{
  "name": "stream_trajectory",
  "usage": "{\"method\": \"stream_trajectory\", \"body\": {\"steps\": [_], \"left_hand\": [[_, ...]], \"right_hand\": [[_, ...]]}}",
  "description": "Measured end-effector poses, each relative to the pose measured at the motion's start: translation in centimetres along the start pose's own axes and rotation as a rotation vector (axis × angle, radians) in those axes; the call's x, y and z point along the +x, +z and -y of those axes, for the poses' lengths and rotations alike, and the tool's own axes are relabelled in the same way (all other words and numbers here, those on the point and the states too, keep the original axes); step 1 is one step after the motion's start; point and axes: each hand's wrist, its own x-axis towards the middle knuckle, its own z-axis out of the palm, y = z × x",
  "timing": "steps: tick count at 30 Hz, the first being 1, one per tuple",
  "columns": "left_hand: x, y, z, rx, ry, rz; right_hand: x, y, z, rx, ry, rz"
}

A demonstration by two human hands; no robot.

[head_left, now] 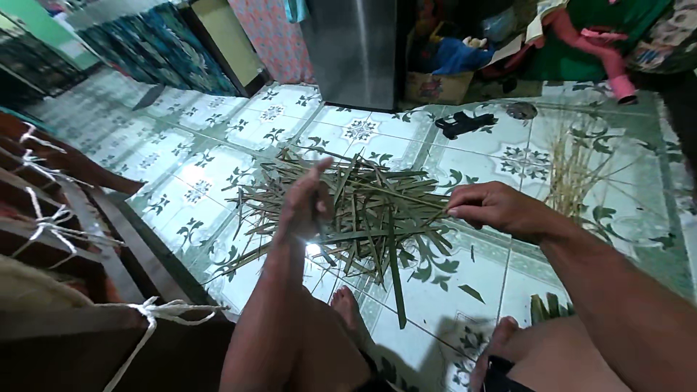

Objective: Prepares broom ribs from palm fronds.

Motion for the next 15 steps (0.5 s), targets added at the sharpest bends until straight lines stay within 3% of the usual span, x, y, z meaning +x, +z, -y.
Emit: {"method": "stream_trajectory", "body": {"steps": [3, 5, 15], "left_hand": [[0.5, 2.8, 1.8, 0.063, -0.152, 0.072], [0.6, 3.4, 1.5, 0.065, -0.157, 0.071], [-0.4, -2.1, -2.9, -0.038, 0.199, -0.109]], "right_hand": [[0.3, 0.9, 0.1, 0.01, -0.033, 0.009], [0.3, 0.6, -0.2, 0.011, -0.048, 0.023], [-1.5, -3.1, -1.5, -0.027, -0.005, 0.037]]}}
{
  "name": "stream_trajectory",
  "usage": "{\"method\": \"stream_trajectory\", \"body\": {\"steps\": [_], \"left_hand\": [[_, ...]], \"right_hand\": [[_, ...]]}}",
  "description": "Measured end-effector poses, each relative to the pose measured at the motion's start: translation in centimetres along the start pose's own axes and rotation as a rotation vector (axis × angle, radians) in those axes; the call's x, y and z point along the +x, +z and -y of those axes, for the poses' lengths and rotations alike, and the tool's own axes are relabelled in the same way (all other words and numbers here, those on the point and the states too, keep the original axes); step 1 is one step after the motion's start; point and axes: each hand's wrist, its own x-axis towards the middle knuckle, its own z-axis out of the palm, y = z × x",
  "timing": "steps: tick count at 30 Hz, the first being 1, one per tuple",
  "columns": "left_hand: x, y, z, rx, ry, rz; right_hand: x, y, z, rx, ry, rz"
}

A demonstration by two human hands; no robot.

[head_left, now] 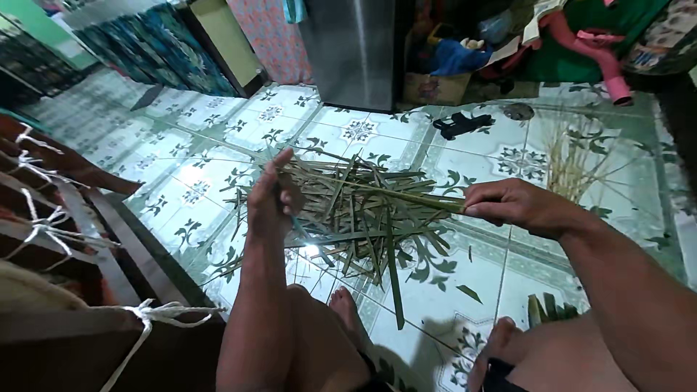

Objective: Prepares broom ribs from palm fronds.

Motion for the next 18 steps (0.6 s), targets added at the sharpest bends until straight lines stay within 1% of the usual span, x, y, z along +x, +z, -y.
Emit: {"method": "stream_trajectory", "body": {"steps": [6, 9, 11, 15, 16, 18], "left_hand": [[-0.3, -2.4, -1.5, -0.051, 0.11, -0.141], [-0.3, -2.8, -1.0, -0.066, 0.12, -0.154], [-0.4, -1.8, 0.0, -0.015, 0.054, -0.113], [-0.4, 0.7, 2.6, 0.064, -0.144, 0.07], [-0.4, 1.0, 2.7, 0.08, -0.162, 0.086], [-0.4, 0.9, 2.0, 0.099, -0.139, 0.079]], "right_hand": [[-1.0, -2.1, -1.1, -0.005, 0.06, -0.089], [-1.0, -2.1, -1.3, -0.031, 0.076, -0.083], [-0.5, -1.3, -0.8, -0.052, 0.078, -0.079], [0.5, 0.0, -0.4, -0.041, 0.055, -0.072], [0.6, -0.1, -0.5, -0.046, 0.042, -0.07], [0.5, -0.5, -0.9, -0.056, 0.027, -0.067]]}}
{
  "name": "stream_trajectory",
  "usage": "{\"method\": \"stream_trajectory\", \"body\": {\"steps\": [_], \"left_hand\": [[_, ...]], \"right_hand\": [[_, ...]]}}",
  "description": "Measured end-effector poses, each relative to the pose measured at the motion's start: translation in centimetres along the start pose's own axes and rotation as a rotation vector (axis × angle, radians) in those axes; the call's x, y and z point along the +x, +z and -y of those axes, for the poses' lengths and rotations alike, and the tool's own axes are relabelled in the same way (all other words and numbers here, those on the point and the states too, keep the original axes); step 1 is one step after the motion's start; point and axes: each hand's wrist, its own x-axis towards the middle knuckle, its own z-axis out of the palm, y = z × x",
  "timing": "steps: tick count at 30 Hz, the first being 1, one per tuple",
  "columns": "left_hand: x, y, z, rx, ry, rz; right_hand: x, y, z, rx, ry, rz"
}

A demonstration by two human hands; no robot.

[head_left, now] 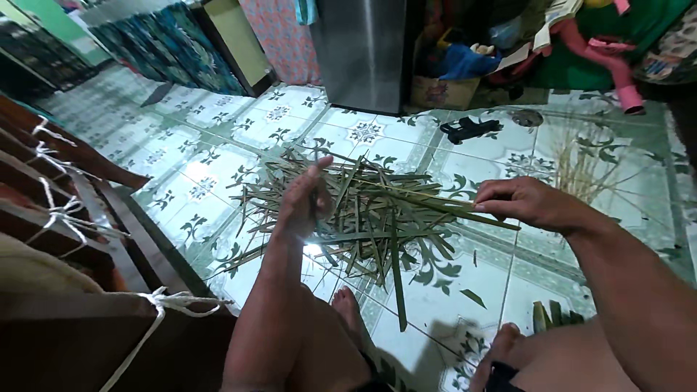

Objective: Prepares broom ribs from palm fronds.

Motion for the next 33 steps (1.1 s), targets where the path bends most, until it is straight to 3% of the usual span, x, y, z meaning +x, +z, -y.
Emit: {"method": "stream_trajectory", "body": {"steps": [8, 14, 17, 30, 33], "left_hand": [[-0.2, -2.4, -1.7, -0.136, 0.162, -0.12], [0.1, -0.4, 0.1, -0.046, 0.023, -0.034], [0.1, -0.5, -0.5, -0.036, 0.058, -0.033], [-1.8, -6.2, -3.8, -0.092, 0.312, -0.342], [-2.1, -8.0, -4.2, -0.13, 0.374, -0.495]], "right_hand": [[-0.8, -1.2, -0.7, -0.02, -0.004, -0.025], [-0.4, -0.9, -0.6, -0.052, 0.015, -0.024], [-0.5, -1.1, -1.0, -0.083, 0.028, -0.05], [-3.4, -6.5, -5.6, -0.212, 0.285, -0.239], [-4.7, -8.2, -7.4, -0.242, 0.379, -0.283]]}}
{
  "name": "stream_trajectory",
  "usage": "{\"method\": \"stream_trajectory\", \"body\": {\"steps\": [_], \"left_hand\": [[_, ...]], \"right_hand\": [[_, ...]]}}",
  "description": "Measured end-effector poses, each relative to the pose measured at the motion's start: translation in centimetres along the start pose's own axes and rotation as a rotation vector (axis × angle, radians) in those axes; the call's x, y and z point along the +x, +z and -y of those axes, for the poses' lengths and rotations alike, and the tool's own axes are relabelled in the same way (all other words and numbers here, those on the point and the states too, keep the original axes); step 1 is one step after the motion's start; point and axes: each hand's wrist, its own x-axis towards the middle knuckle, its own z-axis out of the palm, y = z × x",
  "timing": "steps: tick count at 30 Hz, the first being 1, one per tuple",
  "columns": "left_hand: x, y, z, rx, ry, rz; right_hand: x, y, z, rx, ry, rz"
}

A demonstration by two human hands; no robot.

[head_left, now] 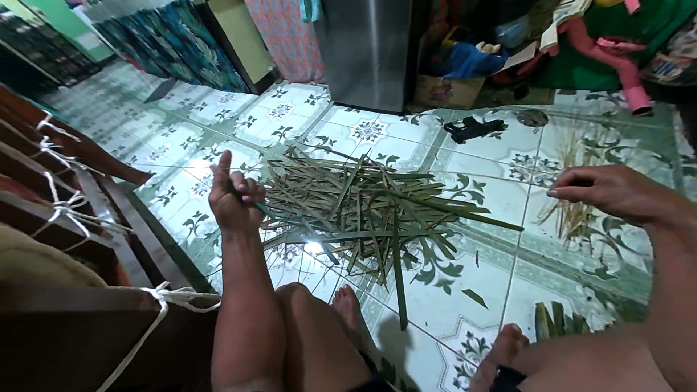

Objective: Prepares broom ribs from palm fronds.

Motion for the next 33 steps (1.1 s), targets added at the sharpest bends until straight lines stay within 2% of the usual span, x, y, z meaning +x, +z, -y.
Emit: {"method": "stream_trajectory", "body": {"steps": [2, 4, 6, 7, 9, 12, 14, 16, 21, 25, 27, 30, 33], "left_hand": [[0.5, -0.8, 0.1, -0.023, 0.036, -0.143], [0.6, -0.7, 0.6, 0.004, 0.038, -0.28], [0.6, 0.1, 1.3, 0.083, 0.023, -0.319], [0.4, 0.6, 1.8, 0.138, 0.004, -0.289], [-0.5, 1.9, 3.2, 0.267, -0.08, -0.121], [-2.4, 5.1, 5.9, 0.393, -0.33, 0.161], [-3.2, 7.6, 7.2, 0.446, -0.438, 0.283], [-3.2, 9.2, 7.6, 0.421, -0.456, 0.338], [-2.3, 9.5, 7.6, 0.245, -0.355, 0.35], [-3.4, 10.7, 8.4, 0.304, -0.432, 0.422], [-4.6, 12.1, 9.5, 0.362, -0.503, 0.511], [-6.5, 14.3, 10.7, 0.384, -0.584, 0.644], [-7.7, 15.8, 11.2, 0.399, -0.63, 0.715]], "right_hand": [[0.0, -0.6, -1.4, 0.0, 0.059, -0.042], [-0.1, -0.5, -1.0, 0.007, 0.103, -0.054], [-0.2, 0.2, 0.3, 0.017, 0.12, -0.04], [-0.1, 0.7, 1.2, 0.027, 0.119, -0.027], [0.0, 1.8, 2.6, 0.077, 0.103, 0.004], [0.4, 3.4, 4.5, 0.182, 0.024, 0.073], [0.5, 4.3, 5.5, 0.221, -0.044, 0.122], [0.6, 4.9, 5.9, 0.234, -0.086, 0.19], [0.7, 5.7, 5.6, 0.205, -0.095, 0.352], [0.0, 7.4, 7.9, 0.278, -0.118, 0.477], [-0.8, 8.8, 10.6, 0.292, -0.192, 0.464], [-2.2, 11.0, 14.6, 0.33, -0.286, 0.354], [-2.8, 12.5, 16.5, 0.447, -0.322, 0.249]]}}
